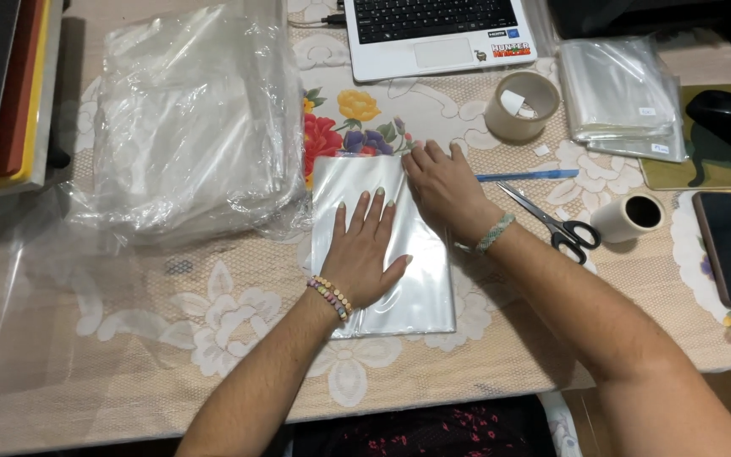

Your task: The person cuts small pieces of white tape with scissors and writes on them using a blue pen. They then affix these labels to clear plastic pouches. The person also handles a larger plastic sheet, folding it over a stack of pouches.

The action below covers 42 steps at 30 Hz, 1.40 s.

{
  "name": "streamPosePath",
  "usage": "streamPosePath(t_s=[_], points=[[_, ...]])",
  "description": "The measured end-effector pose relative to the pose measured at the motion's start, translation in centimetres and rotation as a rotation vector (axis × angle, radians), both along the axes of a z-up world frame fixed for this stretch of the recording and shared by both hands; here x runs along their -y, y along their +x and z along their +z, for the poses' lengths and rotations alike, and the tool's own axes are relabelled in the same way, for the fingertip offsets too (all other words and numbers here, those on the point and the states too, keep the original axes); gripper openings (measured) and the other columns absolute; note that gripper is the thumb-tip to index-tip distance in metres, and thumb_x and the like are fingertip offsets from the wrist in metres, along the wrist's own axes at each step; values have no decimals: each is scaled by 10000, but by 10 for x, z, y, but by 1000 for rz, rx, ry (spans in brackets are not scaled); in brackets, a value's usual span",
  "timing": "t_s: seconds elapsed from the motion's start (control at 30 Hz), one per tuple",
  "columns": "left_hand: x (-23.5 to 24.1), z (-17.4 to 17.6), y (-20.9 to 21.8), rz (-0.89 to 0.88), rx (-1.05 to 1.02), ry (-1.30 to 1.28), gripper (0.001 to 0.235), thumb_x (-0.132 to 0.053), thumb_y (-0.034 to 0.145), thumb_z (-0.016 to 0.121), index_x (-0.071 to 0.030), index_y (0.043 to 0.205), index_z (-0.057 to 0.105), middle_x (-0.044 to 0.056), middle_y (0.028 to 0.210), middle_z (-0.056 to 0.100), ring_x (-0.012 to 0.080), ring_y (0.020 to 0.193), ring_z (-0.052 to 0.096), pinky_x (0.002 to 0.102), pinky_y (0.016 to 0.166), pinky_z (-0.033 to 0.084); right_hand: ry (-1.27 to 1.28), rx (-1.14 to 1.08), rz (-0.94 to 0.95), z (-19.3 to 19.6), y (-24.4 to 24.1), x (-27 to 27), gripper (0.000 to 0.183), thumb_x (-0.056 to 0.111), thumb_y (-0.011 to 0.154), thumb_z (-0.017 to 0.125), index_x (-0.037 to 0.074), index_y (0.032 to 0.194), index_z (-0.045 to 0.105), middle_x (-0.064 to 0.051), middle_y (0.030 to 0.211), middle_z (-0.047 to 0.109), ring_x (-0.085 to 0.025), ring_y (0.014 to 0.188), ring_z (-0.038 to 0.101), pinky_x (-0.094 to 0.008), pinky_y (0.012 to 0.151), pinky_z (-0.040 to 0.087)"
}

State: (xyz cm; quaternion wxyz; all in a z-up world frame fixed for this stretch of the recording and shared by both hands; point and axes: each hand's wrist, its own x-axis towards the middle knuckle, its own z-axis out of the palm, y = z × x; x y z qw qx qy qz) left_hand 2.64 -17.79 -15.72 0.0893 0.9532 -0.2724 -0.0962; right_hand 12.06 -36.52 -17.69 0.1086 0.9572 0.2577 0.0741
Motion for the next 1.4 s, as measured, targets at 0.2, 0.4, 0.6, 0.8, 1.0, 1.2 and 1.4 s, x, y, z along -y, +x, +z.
streamPosePath(t_s=[0.2, 0.4, 0.6, 0.8, 1.0, 1.2, 1.4], points=[[1, 0, -2, 4, -18, -17, 827, -545, 982, 260, 37, 1564, 181, 294, 1643, 118, 423, 1540, 46, 607, 1205, 3, 373, -245, 116, 30, -43, -9, 527, 61, 994, 374, -81, 1502, 379, -334, 1537, 374, -468, 1466, 289, -560, 1159, 254], [2, 3, -1, 20, -35, 4, 850, -544, 963, 275, 36, 1571, 147, 268, 1655, 88, 390, 1545, 20, 592, 1206, -23, 557, -646, 92, 16, -50, -12, 733, 530, 1071, 219, 4, 1582, 210, -239, 1651, 176, -406, 1540, 61, -585, 1200, -28], [1, -2, 0, 47, -26, 7, 845, -556, 974, 264, 35, 1568, 151, 281, 1640, 129, 407, 1543, 50, 604, 1203, 15, 385, -480, -29, 20, -40, -31, 745, 576, 1062, 167, 55, 1587, 258, -152, 1668, 215, -354, 1544, 120, -578, 1184, -6], [-2, 3, -4, 84, 17, -116, 860, -612, 994, 249, 50, 1543, 218, 314, 1612, 183, 439, 1528, 103, 615, 1197, 43, 813, -448, -208, 48, -33, -45, 605, 352, 1075, 276, -61, 1509, 352, -301, 1599, 262, -435, 1515, 150, -557, 1203, 67], [-27, -19, 10, 429, 577, -120, 670, -621, 897, 586, 15, 1105, 620, 128, 941, 537, 343, 890, 598, 481, 715, 504, 1117, -257, -362, 15, -19, 27, 377, 255, 959, 642, 70, 1287, 623, -180, 1255, 638, -392, 1039, 688, -500, 893, 536], [-39, -38, 19, 571, 284, 15, 493, -543, 940, 584, -50, 928, 612, 86, 813, 562, 302, 787, 671, 418, 596, 567, 919, -504, -393, 23, -62, 34, 564, 273, 784, 771, 110, 1304, 628, -85, 1024, 739, -296, 907, 727, -425, 800, 551], [-49, -46, 28, 520, 246, -27, 111, -110, 944, 598, -5, 920, 625, 132, 795, 627, 336, 765, 724, 442, 628, 609, 990, -471, -365, 24, -60, 24, 671, 248, 786, 772, 14, 1370, 538, -122, 977, 704, -299, 811, 697, -456, 751, 535]])
